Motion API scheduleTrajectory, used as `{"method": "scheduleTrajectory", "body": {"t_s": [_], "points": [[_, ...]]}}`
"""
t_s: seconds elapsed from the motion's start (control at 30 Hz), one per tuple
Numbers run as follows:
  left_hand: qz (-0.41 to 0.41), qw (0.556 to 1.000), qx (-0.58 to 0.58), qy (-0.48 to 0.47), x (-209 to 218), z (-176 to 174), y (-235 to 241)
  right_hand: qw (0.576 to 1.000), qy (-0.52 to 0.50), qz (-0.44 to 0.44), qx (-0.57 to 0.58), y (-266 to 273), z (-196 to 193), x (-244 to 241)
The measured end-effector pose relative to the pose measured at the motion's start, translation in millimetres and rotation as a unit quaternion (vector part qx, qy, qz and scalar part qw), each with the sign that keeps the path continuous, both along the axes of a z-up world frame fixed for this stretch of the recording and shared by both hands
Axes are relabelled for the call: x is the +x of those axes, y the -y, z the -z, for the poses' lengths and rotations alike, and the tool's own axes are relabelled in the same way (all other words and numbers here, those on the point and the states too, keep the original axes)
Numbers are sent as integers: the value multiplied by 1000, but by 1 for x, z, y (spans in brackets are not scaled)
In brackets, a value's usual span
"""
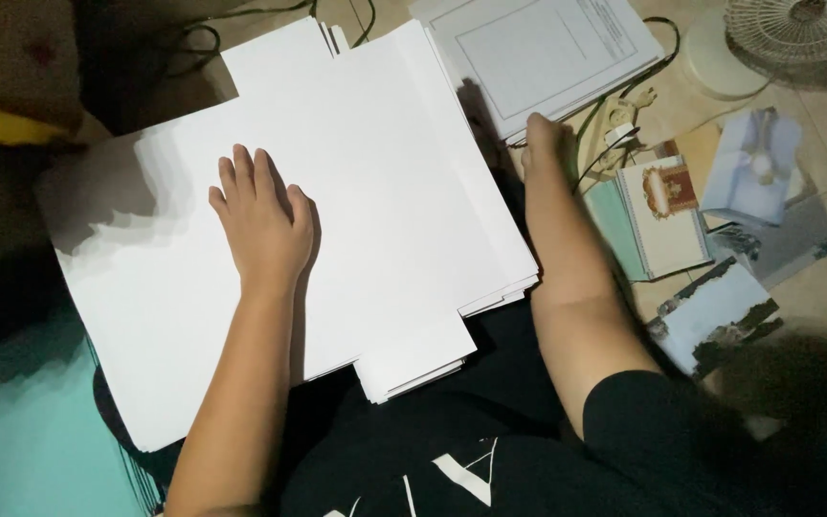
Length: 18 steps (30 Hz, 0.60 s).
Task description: Folding white cardstock folders and inserting printed documents into them
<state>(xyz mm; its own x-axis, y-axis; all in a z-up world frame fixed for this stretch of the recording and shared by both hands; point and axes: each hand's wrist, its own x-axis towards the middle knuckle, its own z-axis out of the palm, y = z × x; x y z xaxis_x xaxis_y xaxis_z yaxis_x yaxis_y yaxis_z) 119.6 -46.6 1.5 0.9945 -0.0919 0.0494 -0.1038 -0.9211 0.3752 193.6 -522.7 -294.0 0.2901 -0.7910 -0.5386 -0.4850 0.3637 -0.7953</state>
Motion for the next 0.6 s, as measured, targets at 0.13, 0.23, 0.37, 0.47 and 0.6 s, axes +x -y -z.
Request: {"method": "scheduleTrajectory", "body": {"t_s": [0.13, 0.23, 0.37, 0.47, 0.6], "points": [[-6, 1000, 5, -9, 0, -1, 0, 874, -198, -288, -338, -33, -58, 2], [-5, 1000, 2, -16, -1, -3, -1, 817, -167, -410, -369, -56, -70, 1], [-5, 1000, 3, -9, 0, -1, -2, 784, -154, -449, -399, -34, -42, 11], [-2, 1000, 3, -11, 0, -1, -2, 785, -168, -472, -364, -51, -75, 2], [0, 1000, -3, -9, 0, -2, -2, 775, -211, -482, -350, -62, -94, -2]]}}
